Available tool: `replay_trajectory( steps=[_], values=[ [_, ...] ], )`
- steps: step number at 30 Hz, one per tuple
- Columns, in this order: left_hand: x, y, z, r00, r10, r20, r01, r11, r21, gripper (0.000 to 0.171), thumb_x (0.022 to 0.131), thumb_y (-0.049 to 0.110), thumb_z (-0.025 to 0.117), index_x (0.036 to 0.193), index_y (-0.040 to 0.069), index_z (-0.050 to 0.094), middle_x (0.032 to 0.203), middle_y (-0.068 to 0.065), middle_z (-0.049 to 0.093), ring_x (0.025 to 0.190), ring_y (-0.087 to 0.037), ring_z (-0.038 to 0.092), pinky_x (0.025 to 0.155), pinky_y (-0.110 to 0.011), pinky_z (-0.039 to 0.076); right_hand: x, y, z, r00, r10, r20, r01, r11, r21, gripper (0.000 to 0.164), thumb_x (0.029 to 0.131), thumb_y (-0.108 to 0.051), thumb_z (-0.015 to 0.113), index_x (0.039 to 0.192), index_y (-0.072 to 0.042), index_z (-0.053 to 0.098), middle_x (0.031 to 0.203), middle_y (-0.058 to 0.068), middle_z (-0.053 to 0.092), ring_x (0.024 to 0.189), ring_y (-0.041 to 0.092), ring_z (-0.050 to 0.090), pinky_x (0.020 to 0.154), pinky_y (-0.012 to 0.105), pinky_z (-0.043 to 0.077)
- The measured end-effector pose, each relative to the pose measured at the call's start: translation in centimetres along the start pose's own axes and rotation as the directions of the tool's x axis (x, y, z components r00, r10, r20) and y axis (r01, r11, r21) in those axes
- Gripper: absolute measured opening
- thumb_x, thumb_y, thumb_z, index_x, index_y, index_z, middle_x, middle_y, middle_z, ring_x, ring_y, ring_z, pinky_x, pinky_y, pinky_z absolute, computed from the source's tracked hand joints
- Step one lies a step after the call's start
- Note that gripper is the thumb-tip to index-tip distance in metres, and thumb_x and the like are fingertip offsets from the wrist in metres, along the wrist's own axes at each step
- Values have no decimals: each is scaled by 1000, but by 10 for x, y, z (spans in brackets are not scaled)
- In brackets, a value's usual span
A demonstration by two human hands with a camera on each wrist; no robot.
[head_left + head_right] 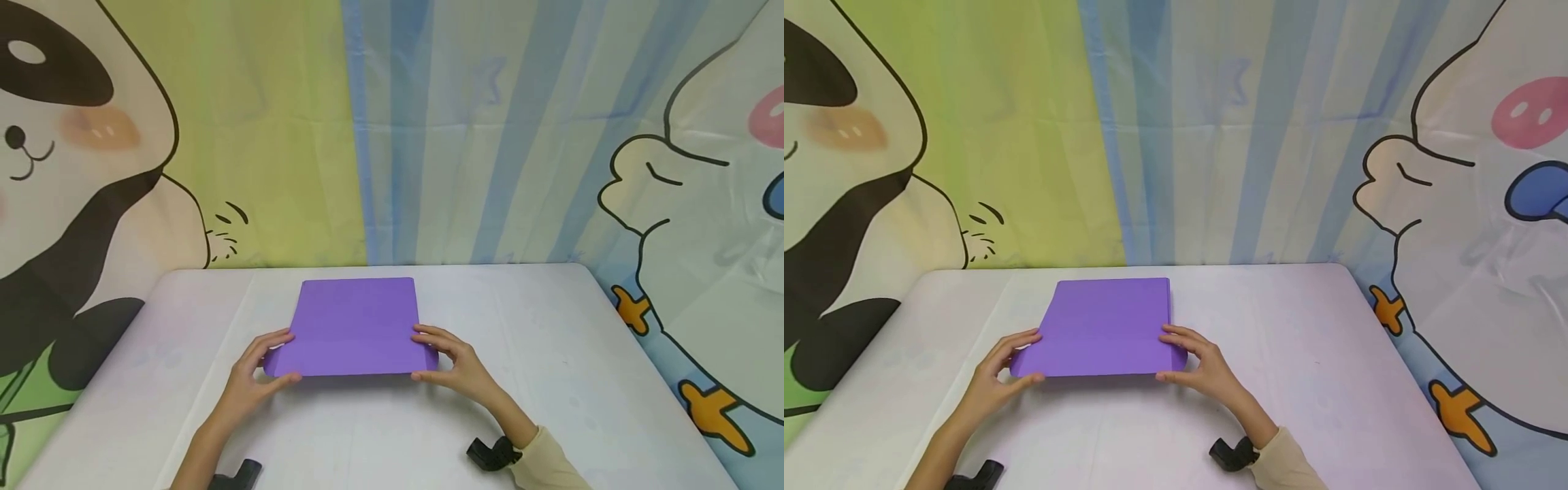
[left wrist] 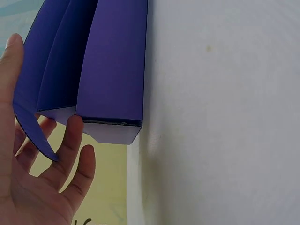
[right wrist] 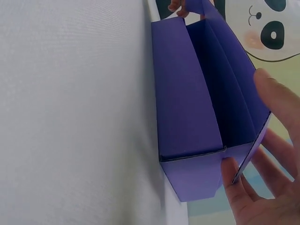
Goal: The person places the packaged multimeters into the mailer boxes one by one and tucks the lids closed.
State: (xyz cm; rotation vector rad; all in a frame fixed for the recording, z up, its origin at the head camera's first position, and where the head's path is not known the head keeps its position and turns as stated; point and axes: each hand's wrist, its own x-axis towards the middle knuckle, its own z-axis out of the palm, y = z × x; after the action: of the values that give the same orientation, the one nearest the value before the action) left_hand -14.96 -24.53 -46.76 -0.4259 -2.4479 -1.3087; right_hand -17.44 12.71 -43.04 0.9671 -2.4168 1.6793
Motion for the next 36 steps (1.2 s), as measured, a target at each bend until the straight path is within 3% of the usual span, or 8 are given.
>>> replay_trajectory(
  steps=[8, 13, 19, 31, 36],
  values=[
    [-5, -2, 3, 1000, -14, 9, 13, 1000, 19, 67, 69, 9, 88, 129, 15, 61, 137, -7, 54, 117, 6, 44, 78, -15, 39, -7, 19, 7, 999, -36, -8, 35, 998, -46, 56, 72, 2, 83, 123, 6, 62, 136, 24, 54, 130, 42, 44, 107, 14, 34],
    [-7, -2, 6, 1000, -24, 15, 24, 1000, 8, 67, 69, 4, 87, 130, 11, 59, 138, -10, 52, 116, 6, 43, 79, -13, 38, -11, 40, 10, 999, -37, -12, 36, 996, -78, 59, 72, -4, 85, 126, -1, 63, 139, 17, 54, 133, 37, 44, 109, 16, 32],
    [-9, -3, 9, 999, -29, 17, 29, 1000, 1, 65, 67, -2, 85, 127, 3, 59, 137, -18, 51, 118, 5, 43, 78, -13, 38, -13, 46, 10, 1000, -22, -9, 21, 996, -92, 58, 75, -16, 85, 128, -11, 64, 142, 7, 54, 135, 30, 44, 110, 22, 35],
    [-9, -9, 8, 999, -14, 51, 13, 1000, 14, 68, 70, 14, 88, 131, 16, 57, 142, -6, 48, 122, 3, 40, 82, -14, 38, -13, 49, 12, 996, -73, -43, 69, 993, -95, 58, 73, -13, 86, 126, -9, 65, 139, 9, 56, 133, 27, 47, 109, 22, 37],
    [-10, -10, 8, 998, -13, 63, 12, 1000, 14, 68, 71, 13, 88, 131, 16, 56, 143, -6, 46, 127, 3, 37, 92, -6, 34, -13, 50, 13, 995, -82, -53, 76, 991, -109, 58, 72, -15, 87, 125, -10, 66, 138, 8, 57, 129, 29, 50, 107, 24, 40]
  ],
)
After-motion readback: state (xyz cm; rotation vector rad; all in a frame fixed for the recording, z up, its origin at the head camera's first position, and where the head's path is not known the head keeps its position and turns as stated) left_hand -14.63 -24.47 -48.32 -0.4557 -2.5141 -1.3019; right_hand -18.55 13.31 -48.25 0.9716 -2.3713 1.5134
